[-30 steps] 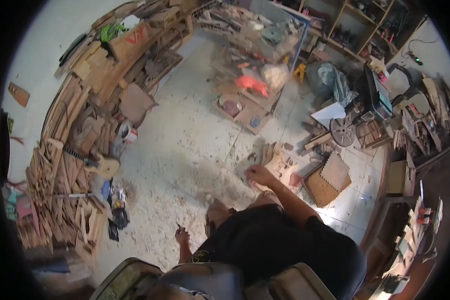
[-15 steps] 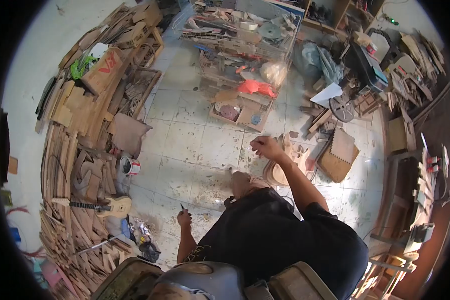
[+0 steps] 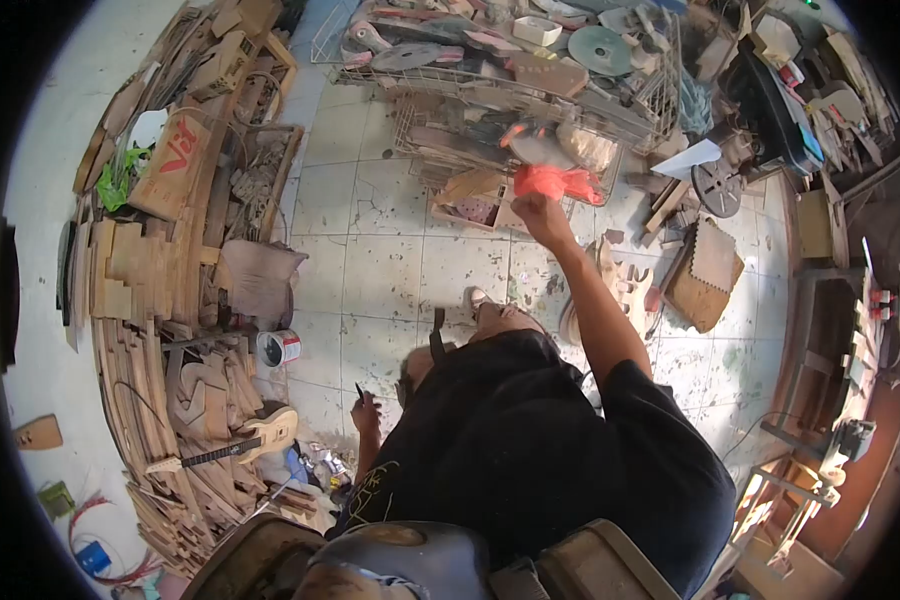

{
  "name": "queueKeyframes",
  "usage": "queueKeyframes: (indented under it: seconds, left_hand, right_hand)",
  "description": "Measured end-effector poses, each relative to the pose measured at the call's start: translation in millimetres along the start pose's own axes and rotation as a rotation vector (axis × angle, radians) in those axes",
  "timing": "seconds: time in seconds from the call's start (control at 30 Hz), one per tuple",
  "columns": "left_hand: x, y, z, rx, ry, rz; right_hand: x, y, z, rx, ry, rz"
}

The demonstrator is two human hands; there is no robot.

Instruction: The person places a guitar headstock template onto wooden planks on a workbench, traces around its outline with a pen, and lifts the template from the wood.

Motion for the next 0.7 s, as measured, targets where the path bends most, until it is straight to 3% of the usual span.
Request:
queueKeyframes:
  seconds: [0.13, 0.3, 0.43, 0.6, 0.7]
  left_hand:
    - [8.1, -44.5, 71.7, -0.037, -0.014, -0.051]
    - [20.8, -116.8, 115.0, -0.009, -0.022, -0.147]
    - [56.4, -169.2, 140.4, -0.05, -0.143, -0.222]
    - [123.2, -233.0, 172.9, -0.127, -0.406, -0.334]
    - [166.7, -264.9, 206.2, -0.2, -0.531, -0.399]
  right_hand:
    - [-1.2, -41.0, 13.6, 0.01, 0.084, 0.13]
    - [-22.4, -32.1, -12.6, -0.162, 0.112, 0.217]
    - [-86.7, -17.4, -0.6, -0.287, 0.016, 0.208]
    - [-177.1, -22.1, 38.3, -0.695, -0.246, 0.115]
    - [-217.3, -38.1, 63.5, -0.593, -0.024, 0.288]
Point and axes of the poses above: each hand's wrist, its own y-axis away from the middle knuckle, its own x-axis out of the back of the hand, z = x × y, the point moved 4 cm from there along -y, towards the middle knuckle, and after that the axes turned 8 degrees about -z, right-handed, at the moved point
